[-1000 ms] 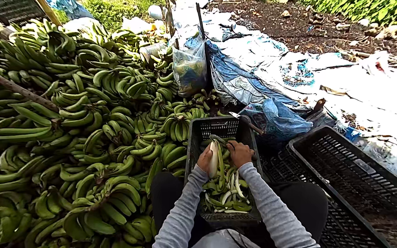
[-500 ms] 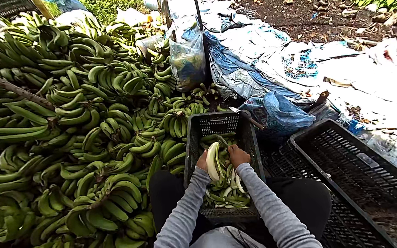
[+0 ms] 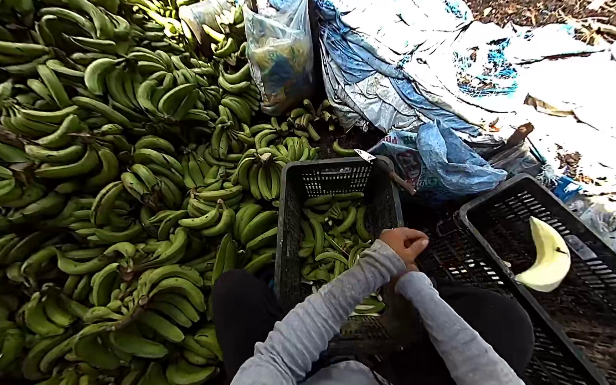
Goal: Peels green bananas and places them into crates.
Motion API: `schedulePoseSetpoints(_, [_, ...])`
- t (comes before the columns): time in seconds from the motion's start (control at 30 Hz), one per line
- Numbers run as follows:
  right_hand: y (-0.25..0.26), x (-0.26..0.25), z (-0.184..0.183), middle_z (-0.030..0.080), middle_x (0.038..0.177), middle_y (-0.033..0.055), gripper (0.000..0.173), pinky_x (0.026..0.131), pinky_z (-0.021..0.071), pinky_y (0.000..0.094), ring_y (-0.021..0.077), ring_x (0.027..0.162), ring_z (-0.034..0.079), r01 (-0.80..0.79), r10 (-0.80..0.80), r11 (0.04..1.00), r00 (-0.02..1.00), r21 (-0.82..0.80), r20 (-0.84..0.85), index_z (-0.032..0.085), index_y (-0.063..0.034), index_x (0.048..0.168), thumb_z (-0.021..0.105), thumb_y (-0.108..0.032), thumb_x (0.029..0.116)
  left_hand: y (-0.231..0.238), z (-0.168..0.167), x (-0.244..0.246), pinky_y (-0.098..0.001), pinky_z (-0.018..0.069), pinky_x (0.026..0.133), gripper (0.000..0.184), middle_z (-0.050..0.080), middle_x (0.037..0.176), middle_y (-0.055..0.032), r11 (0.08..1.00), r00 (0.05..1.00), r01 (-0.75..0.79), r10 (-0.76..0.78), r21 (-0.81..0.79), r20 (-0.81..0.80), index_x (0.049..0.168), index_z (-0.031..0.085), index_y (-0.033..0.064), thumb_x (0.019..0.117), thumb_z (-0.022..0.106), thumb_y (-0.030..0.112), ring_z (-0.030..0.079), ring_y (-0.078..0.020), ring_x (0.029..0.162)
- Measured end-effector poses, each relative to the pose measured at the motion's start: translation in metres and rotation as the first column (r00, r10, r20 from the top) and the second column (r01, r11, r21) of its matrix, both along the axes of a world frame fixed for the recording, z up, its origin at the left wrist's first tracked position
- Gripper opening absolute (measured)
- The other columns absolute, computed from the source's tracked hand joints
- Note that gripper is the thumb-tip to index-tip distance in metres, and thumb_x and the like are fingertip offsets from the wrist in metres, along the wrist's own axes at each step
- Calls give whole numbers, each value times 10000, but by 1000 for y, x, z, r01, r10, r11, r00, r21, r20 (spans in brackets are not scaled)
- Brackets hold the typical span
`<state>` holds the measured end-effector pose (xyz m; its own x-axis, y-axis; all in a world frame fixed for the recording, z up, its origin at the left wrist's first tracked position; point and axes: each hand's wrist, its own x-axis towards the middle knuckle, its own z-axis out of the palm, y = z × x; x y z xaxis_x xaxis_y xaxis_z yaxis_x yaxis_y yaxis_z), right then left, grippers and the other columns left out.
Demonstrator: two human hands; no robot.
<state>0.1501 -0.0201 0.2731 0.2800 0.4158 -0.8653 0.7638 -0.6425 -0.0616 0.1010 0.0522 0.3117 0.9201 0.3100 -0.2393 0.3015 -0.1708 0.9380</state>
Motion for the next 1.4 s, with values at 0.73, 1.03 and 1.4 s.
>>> schedulePoseSetpoints(0.73, [10, 123, 36, 695, 1076, 211, 474, 889, 496, 584, 380, 984, 679, 423, -406, 783, 903, 457, -139, 595, -45, 1324, 334, -389, 1130, 194, -266, -17, -625, 344, 1149, 520, 365, 1612, -200, 795, 418, 575, -84, 192, -905, 1573, 362, 101, 1060, 452, 100, 370, -428, 1469])
schedulePoseSetpoints(1.03, [33, 74, 9, 593, 1418, 189, 468, 1097, 223, 723, 417, 1363, 486, 252, -338, 533, 939, 808, -69, 562, -143, 1468, 492, -397, 1082, 142, -109, -72, -433, 505, 1003, 566, 529, 1382, -306, 947, 950, -304, 292, -108, -115, 1567, 248, -51, 1030, 407, 29, 621, -311, 1155])
schedulePoseSetpoints(1.4, [-7, -92, -7, 644, 1326, 199, 423, 1041, 290, 742, 452, 1304, 527, 329, -371, 434, 914, 839, -166, 659, -173, 1387, 550, -406, 1050, 72, -40, -109, -272, 520, 705, 446, 595, 1054, -116, 582, 731, -624, 670, -521, -127, 1525, 306, 49, 1138, 171, 223, 596, -128, 775])
